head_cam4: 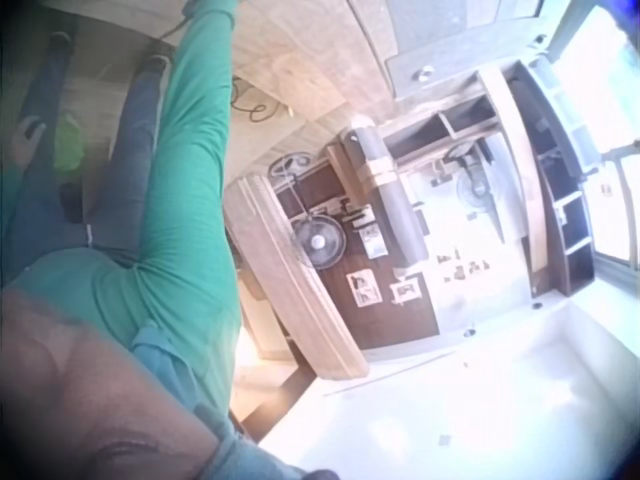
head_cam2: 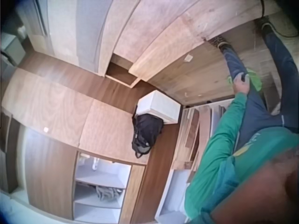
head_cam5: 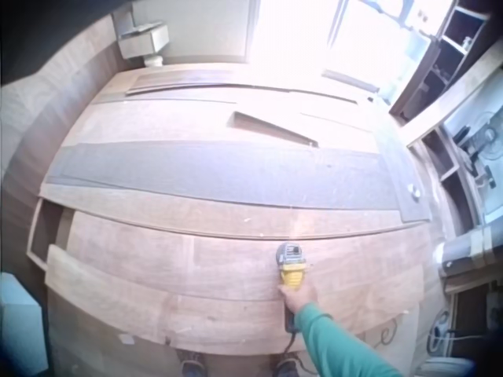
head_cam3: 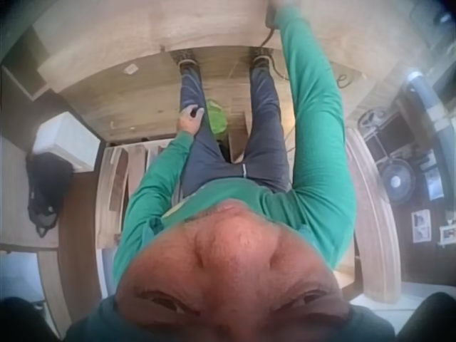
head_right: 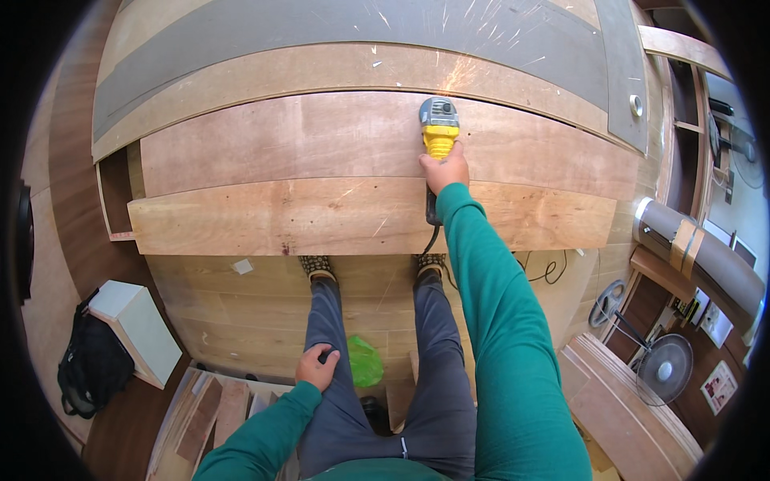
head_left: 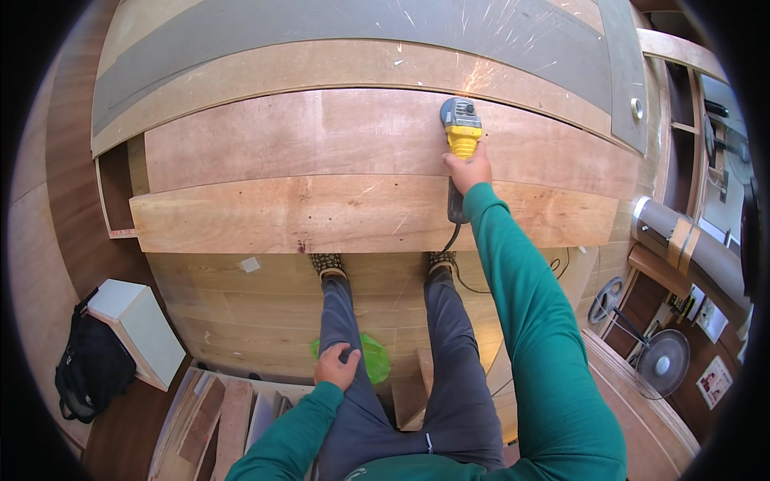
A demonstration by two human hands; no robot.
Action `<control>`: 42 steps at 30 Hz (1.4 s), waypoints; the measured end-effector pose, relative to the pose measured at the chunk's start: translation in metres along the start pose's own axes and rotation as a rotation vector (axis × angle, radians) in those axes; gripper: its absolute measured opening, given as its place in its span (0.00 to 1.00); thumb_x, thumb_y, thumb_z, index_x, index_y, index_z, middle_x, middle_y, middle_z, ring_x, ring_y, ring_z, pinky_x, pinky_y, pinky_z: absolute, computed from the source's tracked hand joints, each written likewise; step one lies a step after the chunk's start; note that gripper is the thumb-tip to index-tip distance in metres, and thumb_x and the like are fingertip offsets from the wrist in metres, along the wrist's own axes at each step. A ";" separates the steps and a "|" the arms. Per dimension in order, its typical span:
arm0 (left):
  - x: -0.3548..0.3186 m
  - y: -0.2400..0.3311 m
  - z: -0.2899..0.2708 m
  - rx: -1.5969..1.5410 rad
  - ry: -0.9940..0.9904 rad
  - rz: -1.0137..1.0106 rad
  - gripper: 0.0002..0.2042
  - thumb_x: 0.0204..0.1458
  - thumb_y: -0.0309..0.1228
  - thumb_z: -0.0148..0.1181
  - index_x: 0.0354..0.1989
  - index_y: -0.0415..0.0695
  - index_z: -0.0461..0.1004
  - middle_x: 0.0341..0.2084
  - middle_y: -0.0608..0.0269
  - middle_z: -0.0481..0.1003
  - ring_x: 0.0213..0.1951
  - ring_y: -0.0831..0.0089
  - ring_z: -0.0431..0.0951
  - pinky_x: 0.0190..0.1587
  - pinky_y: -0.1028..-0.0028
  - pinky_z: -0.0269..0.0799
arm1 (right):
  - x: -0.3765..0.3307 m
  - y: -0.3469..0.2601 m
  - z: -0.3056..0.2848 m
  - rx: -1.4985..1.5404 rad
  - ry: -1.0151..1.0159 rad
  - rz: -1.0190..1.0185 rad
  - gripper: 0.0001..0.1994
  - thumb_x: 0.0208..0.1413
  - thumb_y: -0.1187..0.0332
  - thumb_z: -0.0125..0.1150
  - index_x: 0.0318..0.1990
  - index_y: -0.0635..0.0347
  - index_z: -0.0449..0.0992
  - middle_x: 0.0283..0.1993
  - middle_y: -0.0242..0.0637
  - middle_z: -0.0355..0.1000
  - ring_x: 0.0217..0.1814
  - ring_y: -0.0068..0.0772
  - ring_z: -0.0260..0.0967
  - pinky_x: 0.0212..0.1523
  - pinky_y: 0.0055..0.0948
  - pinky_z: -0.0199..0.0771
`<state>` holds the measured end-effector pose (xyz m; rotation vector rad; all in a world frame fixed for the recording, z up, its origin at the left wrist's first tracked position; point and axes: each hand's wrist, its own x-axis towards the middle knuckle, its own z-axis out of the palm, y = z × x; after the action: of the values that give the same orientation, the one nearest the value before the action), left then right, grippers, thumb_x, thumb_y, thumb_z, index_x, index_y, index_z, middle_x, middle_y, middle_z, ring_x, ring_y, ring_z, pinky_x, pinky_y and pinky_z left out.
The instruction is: The person sands the surface and edges of curved wooden boards using an angle grinder and then fits the boards into a wooden cabinet structure.
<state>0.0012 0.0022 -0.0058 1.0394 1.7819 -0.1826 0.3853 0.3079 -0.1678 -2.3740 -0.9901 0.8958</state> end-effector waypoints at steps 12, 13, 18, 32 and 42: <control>0.001 -0.003 0.001 0.001 -0.002 -0.012 0.18 0.54 0.44 0.68 0.45 0.44 0.83 0.44 0.48 0.82 0.49 0.49 0.80 0.55 0.58 0.75 | -0.047 0.002 -0.037 0.767 0.009 0.165 0.24 0.52 0.67 0.77 0.52 0.65 0.73 0.43 0.34 0.78 0.42 0.27 0.75 0.45 0.29 0.76; 0.001 -0.001 0.000 0.009 -0.007 -0.012 0.18 0.54 0.44 0.68 0.45 0.44 0.83 0.44 0.48 0.82 0.49 0.49 0.80 0.54 0.58 0.75 | -0.045 0.003 -0.041 0.736 -0.019 0.165 0.24 0.50 0.68 0.77 0.52 0.65 0.73 0.44 0.35 0.78 0.42 0.27 0.75 0.45 0.30 0.76; 0.003 0.006 -0.002 0.029 -0.027 -0.019 0.18 0.53 0.44 0.68 0.45 0.43 0.83 0.43 0.48 0.82 0.49 0.49 0.80 0.54 0.58 0.75 | -0.025 0.009 -0.040 0.586 -0.133 0.157 0.25 0.46 0.72 0.75 0.52 0.66 0.73 0.44 0.37 0.78 0.42 0.30 0.77 0.45 0.32 0.78; 0.002 0.011 0.000 0.024 -0.012 -0.011 0.18 0.54 0.43 0.68 0.46 0.42 0.82 0.44 0.48 0.82 0.49 0.49 0.80 0.54 0.58 0.75 | 0.021 0.004 -0.002 0.277 -0.075 0.173 0.29 0.48 0.54 0.79 0.52 0.64 0.76 0.48 0.42 0.81 0.48 0.35 0.79 0.50 0.34 0.78; 0.004 0.012 -0.002 0.030 -0.010 -0.013 0.18 0.54 0.43 0.68 0.46 0.43 0.82 0.44 0.49 0.82 0.49 0.49 0.80 0.54 0.58 0.75 | 0.014 -0.014 0.002 0.452 -0.095 0.193 0.28 0.48 0.58 0.79 0.52 0.66 0.76 0.47 0.41 0.80 0.46 0.32 0.78 0.49 0.33 0.77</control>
<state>0.0075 0.0128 -0.0040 1.0469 1.7818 -0.2227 0.3852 0.3279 -0.1667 -2.0745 -0.5222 1.1718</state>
